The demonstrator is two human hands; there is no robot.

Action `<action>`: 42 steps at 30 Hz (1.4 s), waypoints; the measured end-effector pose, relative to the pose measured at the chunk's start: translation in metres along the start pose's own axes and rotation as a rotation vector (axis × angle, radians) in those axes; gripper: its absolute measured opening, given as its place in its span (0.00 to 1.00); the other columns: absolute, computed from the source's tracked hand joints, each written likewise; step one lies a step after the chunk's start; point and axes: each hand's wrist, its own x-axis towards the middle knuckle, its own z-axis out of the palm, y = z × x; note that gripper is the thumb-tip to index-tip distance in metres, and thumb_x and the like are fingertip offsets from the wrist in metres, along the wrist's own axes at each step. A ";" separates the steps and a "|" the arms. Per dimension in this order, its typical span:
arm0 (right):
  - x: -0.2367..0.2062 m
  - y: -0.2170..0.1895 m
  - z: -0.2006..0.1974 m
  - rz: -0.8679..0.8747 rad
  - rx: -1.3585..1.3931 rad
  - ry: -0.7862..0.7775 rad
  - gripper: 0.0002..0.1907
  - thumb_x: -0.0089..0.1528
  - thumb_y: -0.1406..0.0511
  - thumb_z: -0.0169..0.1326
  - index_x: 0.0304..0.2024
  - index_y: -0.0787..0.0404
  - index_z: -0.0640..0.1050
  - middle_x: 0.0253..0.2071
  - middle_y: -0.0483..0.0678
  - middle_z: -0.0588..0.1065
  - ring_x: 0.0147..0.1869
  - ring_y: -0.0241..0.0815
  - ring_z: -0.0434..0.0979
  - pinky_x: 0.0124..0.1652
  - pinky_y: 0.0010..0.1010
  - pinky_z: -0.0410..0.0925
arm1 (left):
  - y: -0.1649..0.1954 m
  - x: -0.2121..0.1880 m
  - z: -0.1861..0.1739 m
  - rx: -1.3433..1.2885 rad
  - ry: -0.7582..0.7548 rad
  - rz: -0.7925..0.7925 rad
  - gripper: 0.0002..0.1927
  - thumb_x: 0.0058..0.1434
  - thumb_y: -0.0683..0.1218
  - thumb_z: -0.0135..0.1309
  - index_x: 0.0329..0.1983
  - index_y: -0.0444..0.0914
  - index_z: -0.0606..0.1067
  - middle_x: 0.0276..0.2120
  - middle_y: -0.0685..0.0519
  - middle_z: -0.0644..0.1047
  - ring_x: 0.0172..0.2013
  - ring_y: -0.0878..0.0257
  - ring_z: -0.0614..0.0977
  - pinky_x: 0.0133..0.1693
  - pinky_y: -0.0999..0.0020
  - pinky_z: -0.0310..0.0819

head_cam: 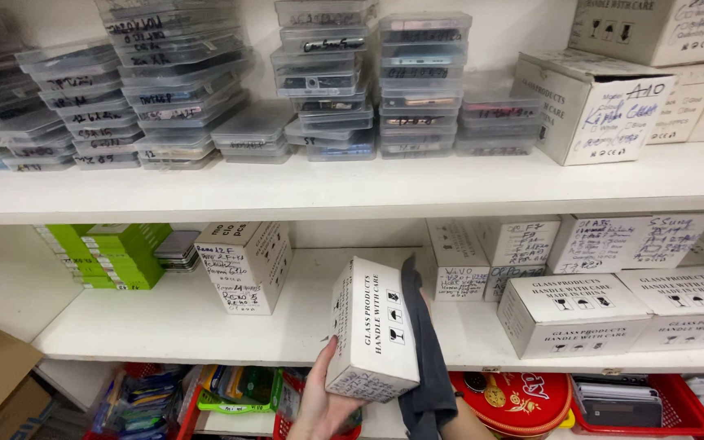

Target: The person wipes white retail boxes labeled with phone model details and the shelf surface using a dark cloth. They lift and turn each box to wipe its sides, then place it back on the shelf and wipe the empty shelf space before moving to the next box.

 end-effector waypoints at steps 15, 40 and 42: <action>0.024 0.012 0.056 0.007 -2.366 -0.213 0.30 0.60 0.56 0.55 0.63 0.61 0.73 0.69 0.59 0.66 0.74 0.66 0.54 0.66 0.53 0.49 | 0.090 -0.017 -0.034 0.422 0.311 0.283 0.44 0.57 0.60 0.55 0.73 0.37 0.60 0.66 0.45 0.72 0.65 0.55 0.72 0.63 0.53 0.62; -0.023 -0.039 0.024 -0.074 -2.303 0.067 0.21 0.54 0.61 0.61 0.51 0.49 0.82 0.57 0.43 0.77 0.55 0.48 0.73 0.54 0.39 0.65 | 0.168 0.117 0.018 0.864 0.315 0.129 0.45 0.60 0.64 0.48 0.78 0.46 0.52 0.67 0.38 0.70 0.64 0.44 0.76 0.56 0.41 0.73; -0.043 -0.053 0.031 -0.087 -2.350 0.177 0.20 0.53 0.60 0.62 0.49 0.48 0.83 0.52 0.40 0.78 0.51 0.46 0.73 0.52 0.37 0.66 | 0.157 0.118 0.025 0.764 0.282 0.261 0.45 0.59 0.57 0.51 0.76 0.48 0.46 0.69 0.42 0.65 0.66 0.43 0.77 0.59 0.40 0.73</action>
